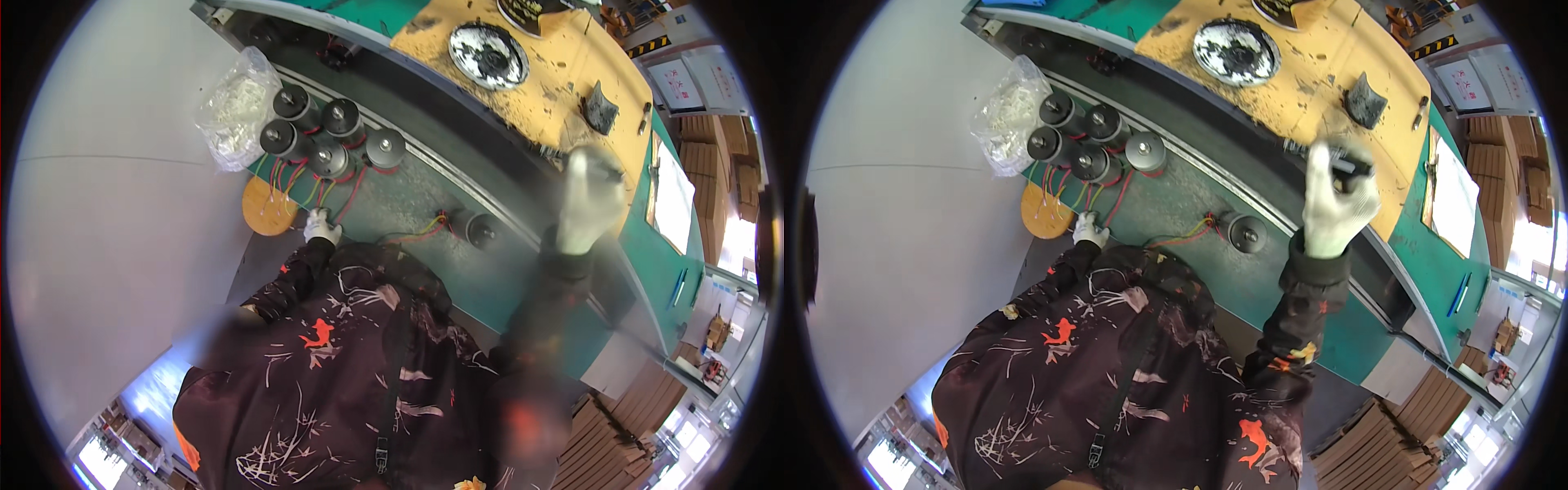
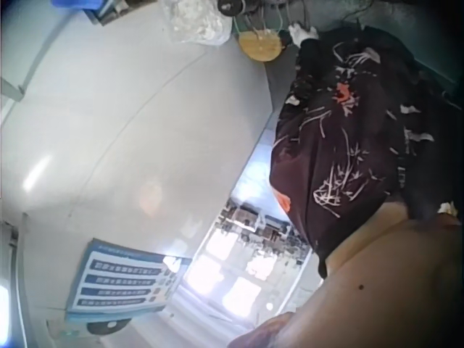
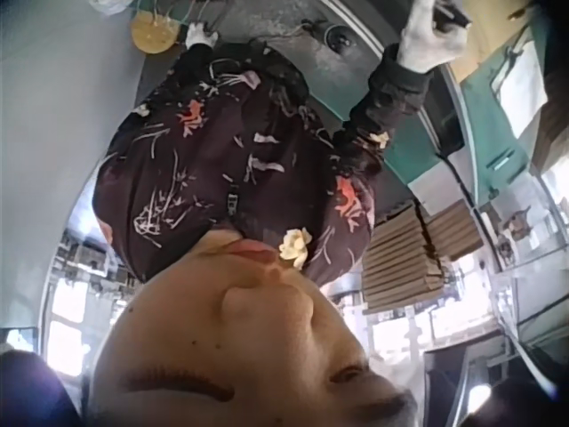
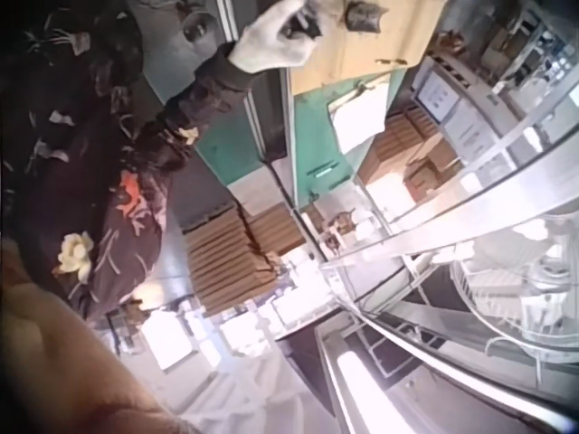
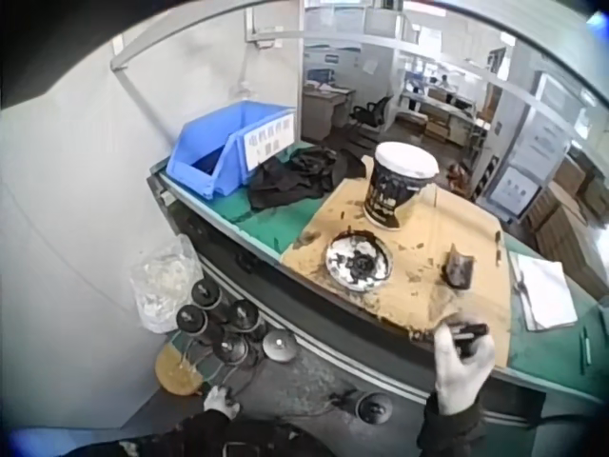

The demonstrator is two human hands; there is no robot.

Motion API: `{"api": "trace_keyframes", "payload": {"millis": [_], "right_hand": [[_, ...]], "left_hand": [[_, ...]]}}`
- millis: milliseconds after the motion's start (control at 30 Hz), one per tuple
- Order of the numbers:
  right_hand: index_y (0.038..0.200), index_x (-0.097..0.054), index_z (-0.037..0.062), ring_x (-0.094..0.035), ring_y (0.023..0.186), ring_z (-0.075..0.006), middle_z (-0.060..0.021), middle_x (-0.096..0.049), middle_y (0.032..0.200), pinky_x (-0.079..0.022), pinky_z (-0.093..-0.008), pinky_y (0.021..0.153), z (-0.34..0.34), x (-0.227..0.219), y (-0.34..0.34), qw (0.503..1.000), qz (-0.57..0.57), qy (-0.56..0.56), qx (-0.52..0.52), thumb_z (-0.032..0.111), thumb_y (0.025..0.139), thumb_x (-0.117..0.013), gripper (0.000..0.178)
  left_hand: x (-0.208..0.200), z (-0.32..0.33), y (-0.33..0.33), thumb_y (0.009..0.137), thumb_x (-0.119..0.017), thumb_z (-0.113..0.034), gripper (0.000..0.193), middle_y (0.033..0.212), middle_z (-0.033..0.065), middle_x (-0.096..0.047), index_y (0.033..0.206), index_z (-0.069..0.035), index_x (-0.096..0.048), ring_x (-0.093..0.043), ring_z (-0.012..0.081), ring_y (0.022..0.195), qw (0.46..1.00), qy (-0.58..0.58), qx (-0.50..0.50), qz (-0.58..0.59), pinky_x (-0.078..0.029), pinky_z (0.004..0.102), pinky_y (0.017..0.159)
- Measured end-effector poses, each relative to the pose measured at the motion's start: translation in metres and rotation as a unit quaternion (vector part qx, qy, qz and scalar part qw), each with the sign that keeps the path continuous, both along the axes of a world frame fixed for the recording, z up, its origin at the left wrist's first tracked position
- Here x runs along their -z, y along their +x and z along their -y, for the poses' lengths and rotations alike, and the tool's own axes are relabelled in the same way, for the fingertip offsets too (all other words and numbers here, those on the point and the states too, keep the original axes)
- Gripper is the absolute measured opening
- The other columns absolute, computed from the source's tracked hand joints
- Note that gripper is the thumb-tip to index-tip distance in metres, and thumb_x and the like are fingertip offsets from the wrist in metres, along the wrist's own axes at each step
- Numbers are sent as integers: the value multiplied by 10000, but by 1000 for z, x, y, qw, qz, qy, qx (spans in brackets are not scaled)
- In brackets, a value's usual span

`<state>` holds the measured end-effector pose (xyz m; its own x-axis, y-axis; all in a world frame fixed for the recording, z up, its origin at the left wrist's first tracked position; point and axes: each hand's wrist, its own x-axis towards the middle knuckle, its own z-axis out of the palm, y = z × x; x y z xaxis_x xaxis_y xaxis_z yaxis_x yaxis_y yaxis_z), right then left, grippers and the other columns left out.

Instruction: Applying material to cylindrical electronic components and organizing them in a storage rack.

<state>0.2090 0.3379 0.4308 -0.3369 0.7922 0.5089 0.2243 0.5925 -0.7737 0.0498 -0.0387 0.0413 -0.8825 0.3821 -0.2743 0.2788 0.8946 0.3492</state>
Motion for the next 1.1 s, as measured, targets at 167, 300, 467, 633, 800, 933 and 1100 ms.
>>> {"api": "trace_keyframes", "payload": {"millis": [167, 300, 467, 633, 800, 933, 1100], "right_hand": [[888, -664, 18, -538, 612, -36, 1, -621, 676, -449, -200, 592, 7, 98, 86, 991, 104, -50, 67, 131, 849, -725, 135], [853, -649, 15, -505, 568, -37, 18, -595, 642, -426, -206, 548, 19, 143, 130, 978, 86, -137, 134, 163, 849, -732, 170], [868, -667, 14, -444, 559, -36, 42, -564, 643, -397, -213, 532, 24, 161, 142, 975, 77, -171, 120, 170, 848, -740, 173], [870, -672, 11, -441, 562, -34, 36, -568, 642, -390, -211, 536, 21, 169, 149, 976, 72, -181, 98, 161, 853, -734, 163], [877, -674, 5, -481, 579, -35, 24, -601, 665, -410, -214, 546, 20, 174, 150, 972, 53, -208, 93, 155, 870, -717, 157], [996, -665, -4, -633, 844, -189, -107, -692, 894, -481, -316, 828, 21, 162, 153, 948, 122, -280, 95, 257, 849, -739, 309], [947, -671, 1, -567, 709, -109, -48, -651, 777, -452, -264, 687, 21, 174, 154, 960, 96, -248, 84, 203, 855, -728, 228]], "left_hand": [[43, 33, 32, 692, -762, -324, 519, 1175, 179, -596, 1123, -66, -635, -591, 354, 1080, 985, -16, -153, 79, -488, 425, 920], [92, 79, 77, 683, -754, -390, 456, 990, 184, -701, 974, -43, -701, -653, 338, 1012, 952, -60, -242, 180, -505, 410, 902], [140, 139, 132, 689, -750, -448, 477, 973, 174, -721, 962, -56, -729, -686, 315, 976, 931, -52, -273, 236, -522, 403, 883], [148, 145, 145, 691, -750, -451, 481, 975, 172, -721, 966, -57, -730, -686, 315, 976, 925, -47, -282, 250, -523, 402, 881], [154, 146, 147, 693, -749, -454, 484, 977, 170, -721, 970, -58, -731, -687, 314, 976, 926, -47, -279, 252, -524, 400, 880], [156, 149, 148, 694, -749, -456, 486, 978, 169, -721, 973, -58, -731, -688, 313, 976, 925, -47, -281, 252, -524, 399, 879], [159, 150, 149, 696, -748, -459, 490, 980, 167, -722, 977, -59, -732, -688, 313, 976, 924, -49, -280, 255, -525, 398, 877]]}}
